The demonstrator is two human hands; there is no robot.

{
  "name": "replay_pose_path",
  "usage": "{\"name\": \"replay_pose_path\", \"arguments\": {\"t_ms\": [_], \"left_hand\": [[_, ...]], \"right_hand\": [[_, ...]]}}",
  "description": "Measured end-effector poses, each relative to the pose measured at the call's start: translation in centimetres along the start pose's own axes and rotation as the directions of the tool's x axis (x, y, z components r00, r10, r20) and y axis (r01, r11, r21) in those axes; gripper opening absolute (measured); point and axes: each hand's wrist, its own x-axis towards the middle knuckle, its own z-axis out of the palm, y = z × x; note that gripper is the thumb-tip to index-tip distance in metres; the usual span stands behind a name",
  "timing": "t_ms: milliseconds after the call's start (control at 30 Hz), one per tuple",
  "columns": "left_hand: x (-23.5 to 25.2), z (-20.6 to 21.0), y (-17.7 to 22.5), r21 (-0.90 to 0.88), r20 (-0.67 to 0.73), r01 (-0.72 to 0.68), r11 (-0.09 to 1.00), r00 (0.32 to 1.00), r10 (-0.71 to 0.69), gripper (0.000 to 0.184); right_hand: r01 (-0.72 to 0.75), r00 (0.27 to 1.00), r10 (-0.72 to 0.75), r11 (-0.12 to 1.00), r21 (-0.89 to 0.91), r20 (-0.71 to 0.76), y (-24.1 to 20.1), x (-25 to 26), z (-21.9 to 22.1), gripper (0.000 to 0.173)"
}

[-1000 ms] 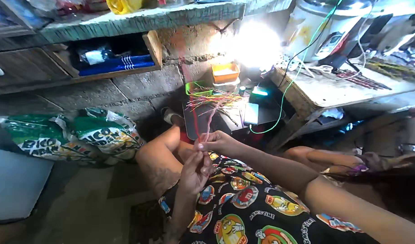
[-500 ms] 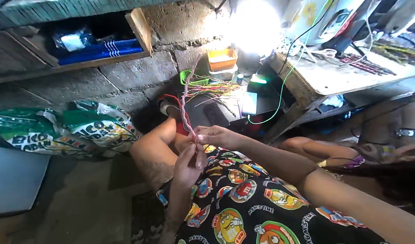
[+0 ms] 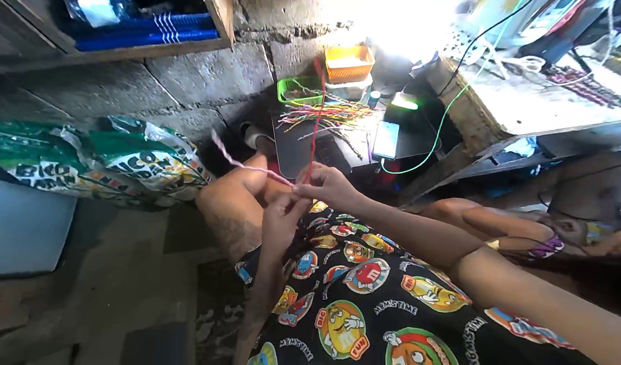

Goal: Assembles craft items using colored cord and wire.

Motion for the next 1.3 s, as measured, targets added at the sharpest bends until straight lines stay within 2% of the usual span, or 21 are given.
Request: {"name": "replay_pose_path", "arguments": {"t_ms": [33,100,167,233,333,500,633,700,833,900,967,1033,1100,1200,1300], "left_hand": [[0.3,0.1,-0.2,0.151,-0.059,0.026,0.988,0.998,-0.017,0.009],[0.7,0.4,-0.8,0.234,-0.112,0.058,0.970,0.993,-0.033,0.012],[0.9,0.3,-1.3,0.175,-0.079,0.097,0.980,0.993,-0.085,0.012],[1.2,-0.3,-1.7,0.021,0.009,0.131,0.991,0.991,-0.131,0.006],[1.5,-1.6,-2.3,-0.202,0.128,0.189,0.961,0.978,-0.165,0.026],[2.5,-3.6,-3.5,-0.209,0.261,0.202,0.957,0.955,-0.144,0.025],[3.8,-3.4,-2.9,-0.024,0.100,0.305,0.952,0.948,-0.301,0.014],[4.7,-2.9,-3.0,0.077,0.022,0.322,0.944,0.946,-0.324,0.006],[6.7,-1.5,-3.6,0.232,-0.083,0.320,0.919,0.947,-0.309,0.017],[7.6,-1.2,-4.0,0.193,-0.067,0.324,0.926,0.946,-0.317,0.016],[8.3,-1.4,-4.2,0.083,0.018,0.326,0.942,0.944,-0.328,0.009],[8.6,-1.9,-4.3,-0.025,0.126,0.358,0.934,0.928,-0.352,0.017],[8.9,-2.2,-4.4,-0.111,0.177,0.400,0.910,0.909,-0.378,0.024],[9.4,-2.6,-4.5,-0.116,0.182,0.411,0.904,0.904,-0.387,0.023],[9.9,-2.9,-4.6,-0.093,0.171,0.403,0.911,0.907,-0.384,0.020]], "right_hand": [[-0.026,0.999,0.024,0.999,-0.044,-0.041,1.0,0.3,0.1,0.016],[-0.107,0.992,0.106,0.994,-0.016,-0.074,2.7,0.7,0.3,0.018],[-0.145,0.987,0.149,0.987,0.063,-0.053,3.8,0.9,0.6,0.018],[-0.139,0.990,0.141,0.983,0.121,-0.008,4.4,1.3,1.0,0.017],[-0.141,0.985,0.122,0.975,0.172,0.119,4.7,2.6,0.9,0.015],[-0.105,0.954,0.036,0.970,0.221,0.296,6.2,4.4,0.9,0.015],[-0.155,0.958,0.075,0.948,0.278,0.278,7.7,5.4,1.0,0.012],[-0.186,0.967,0.110,0.921,0.342,0.231,8.6,5.9,0.9,0.010],[-0.234,0.970,0.188,0.893,0.384,0.155,10.2,7.1,0.2,0.008],[-0.261,0.964,0.213,0.872,0.413,0.158,11.0,7.7,-0.2,0.007],[-0.293,0.955,0.235,0.839,0.458,0.181,11.6,8.2,-0.8,0.006],[-0.300,0.950,0.220,0.840,0.452,0.222,12.0,8.8,-1.4,0.007],[-0.304,0.939,0.195,0.855,0.420,0.283,12.2,9.4,-2.0,0.009],[-0.290,0.919,0.140,0.874,0.390,0.368,12.9,10.1,-2.3,0.010],[-0.171,0.947,0.041,0.904,0.393,0.318,13.5,10.5,-1.9,0.012]]}}
